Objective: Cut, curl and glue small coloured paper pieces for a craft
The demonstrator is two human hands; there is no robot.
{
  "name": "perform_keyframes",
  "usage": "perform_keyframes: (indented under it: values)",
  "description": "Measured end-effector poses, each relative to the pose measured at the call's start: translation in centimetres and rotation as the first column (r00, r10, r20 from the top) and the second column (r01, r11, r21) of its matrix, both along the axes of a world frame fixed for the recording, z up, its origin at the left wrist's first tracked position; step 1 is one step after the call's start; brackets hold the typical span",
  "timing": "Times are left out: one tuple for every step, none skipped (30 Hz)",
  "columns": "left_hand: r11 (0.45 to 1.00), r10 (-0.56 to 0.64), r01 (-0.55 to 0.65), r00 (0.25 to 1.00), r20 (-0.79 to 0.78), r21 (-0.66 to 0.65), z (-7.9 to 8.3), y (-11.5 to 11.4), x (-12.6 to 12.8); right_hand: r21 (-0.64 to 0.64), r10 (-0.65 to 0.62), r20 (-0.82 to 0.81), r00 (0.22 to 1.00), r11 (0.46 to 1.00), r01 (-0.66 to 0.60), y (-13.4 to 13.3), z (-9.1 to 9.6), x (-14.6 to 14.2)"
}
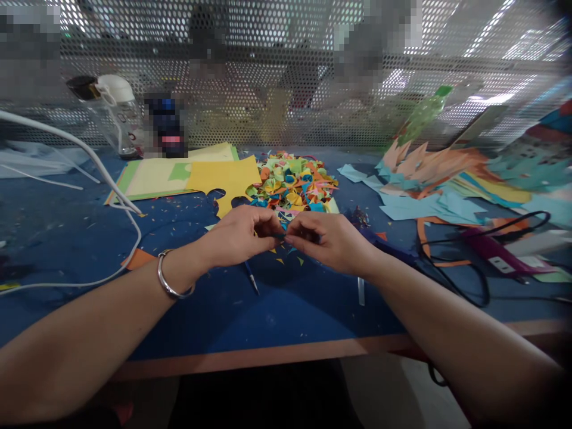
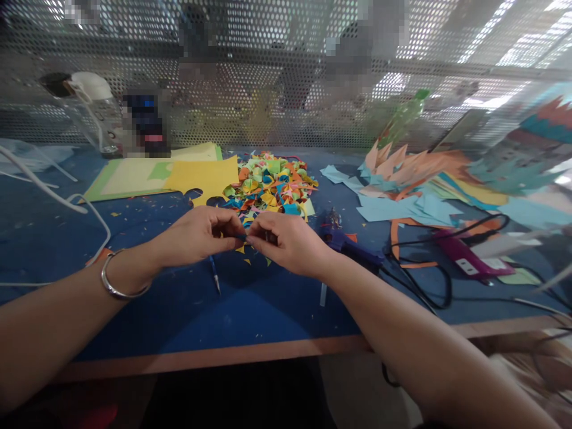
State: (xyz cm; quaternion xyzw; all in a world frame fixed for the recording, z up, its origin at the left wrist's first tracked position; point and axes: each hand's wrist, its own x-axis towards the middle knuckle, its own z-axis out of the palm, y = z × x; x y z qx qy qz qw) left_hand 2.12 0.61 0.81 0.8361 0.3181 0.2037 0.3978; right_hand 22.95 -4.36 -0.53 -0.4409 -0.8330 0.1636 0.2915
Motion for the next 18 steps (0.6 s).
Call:
perform_keyframes:
  values:
    - [1.000,-0.009,0.009,1.000,-0.001,-0.029,0.04,0.00,-0.02,-0.008,-0.004,0.001,1.000,1.000,0.004,0.04,-0.06,0.02]
    - [0.998,-0.012,0.012,1.000,0.001,-0.055,0.04,-0.02,-0.03,-0.013,-0.010,0.003,1.000,1.000,0.010,0.08,-0.10,0.05]
    - [0.997,-0.011,0.011,1.000,0.008,-0.080,-0.01,-0.04,-0.02,-0.014,-0.017,0.003,1.000,1.000,0.017,0.11,-0.12,0.07]
    - [0.994,-0.009,0.011,1.000,0.016,-0.111,-0.10,-0.04,0.01,-0.013,-0.023,0.003,1.000,1.000,0.023,0.12,-0.13,0.10]
    - [0.988,-0.011,0.015,0.999,0.030,-0.151,-0.22,-0.04,0.05,-0.010,-0.027,0.002,1.000,1.000,0.027,0.13,-0.11,0.12]
    - [0.980,-0.013,0.023,0.999,0.050,-0.198,-0.36,-0.03,0.11,-0.003,-0.028,-0.001,1.000,1.000,0.028,0.12,-0.08,0.13]
    - [0.968,-0.017,0.035,0.997,0.074,-0.248,-0.51,0.00,0.17,0.009,-0.026,-0.003,1.000,1.000,0.026,0.10,-0.04,0.14]
    - [0.953,-0.016,0.046,0.995,0.101,-0.299,-0.64,0.02,0.24,0.030,-0.020,-0.004,1.000,0.999,0.021,0.07,-0.01,0.13]
    - [0.936,-0.002,0.048,0.991,0.131,-0.350,-0.75,0.04,0.31,0.058,-0.016,-0.005,1.000,0.998,0.016,0.02,0.02,0.12]
    - [0.918,0.023,0.040,0.988,0.155,-0.395,-0.83,0.05,0.37,0.091,-0.014,-0.007,1.000,0.996,0.014,-0.05,0.03,0.10]
    - [0.900,0.062,0.022,0.982,0.176,-0.436,-0.88,0.04,0.44,0.124,-0.017,-0.016,1.000,0.992,0.019,-0.12,0.03,0.08]
    - [0.880,0.112,-0.006,0.974,0.196,-0.474,-0.89,0.03,0.49,0.155,-0.024,-0.029,0.999,0.988,0.028,-0.20,0.01,0.06]
    - [0.858,0.168,-0.035,0.962,0.216,-0.513,-0.87,0.00,0.54,0.179,-0.032,-0.044,0.999,0.983,0.039,-0.28,-0.02,0.05]
    - [0.832,0.224,-0.061,0.946,0.233,-0.551,-0.82,-0.04,0.59,0.198,-0.041,-0.061,0.997,0.979,0.052,-0.35,-0.07,0.04]
    - [0.806,0.269,-0.076,0.931,0.248,-0.587,-0.76,-0.08,0.63,0.212,-0.047,-0.077,0.996,0.975,0.063,-0.40,-0.11,0.03]
    - [0.782,0.301,-0.081,0.917,0.261,-0.618,-0.70,-0.11,0.67,0.224,-0.049,-0.089,0.995,0.972,0.068,-0.43,-0.16,0.02]
    - [0.760,0.323,-0.080,0.908,0.268,-0.645,-0.63,-0.13,0.72,0.240,-0.047,-0.094,0.994,0.968,0.069,-0.44,-0.20,0.01]
    - [0.744,0.335,-0.078,0.903,0.269,-0.664,-0.57,-0.16,0.76,0.256,-0.041,-0.091,0.995,0.965,0.063,-0.42,-0.24,0.01]
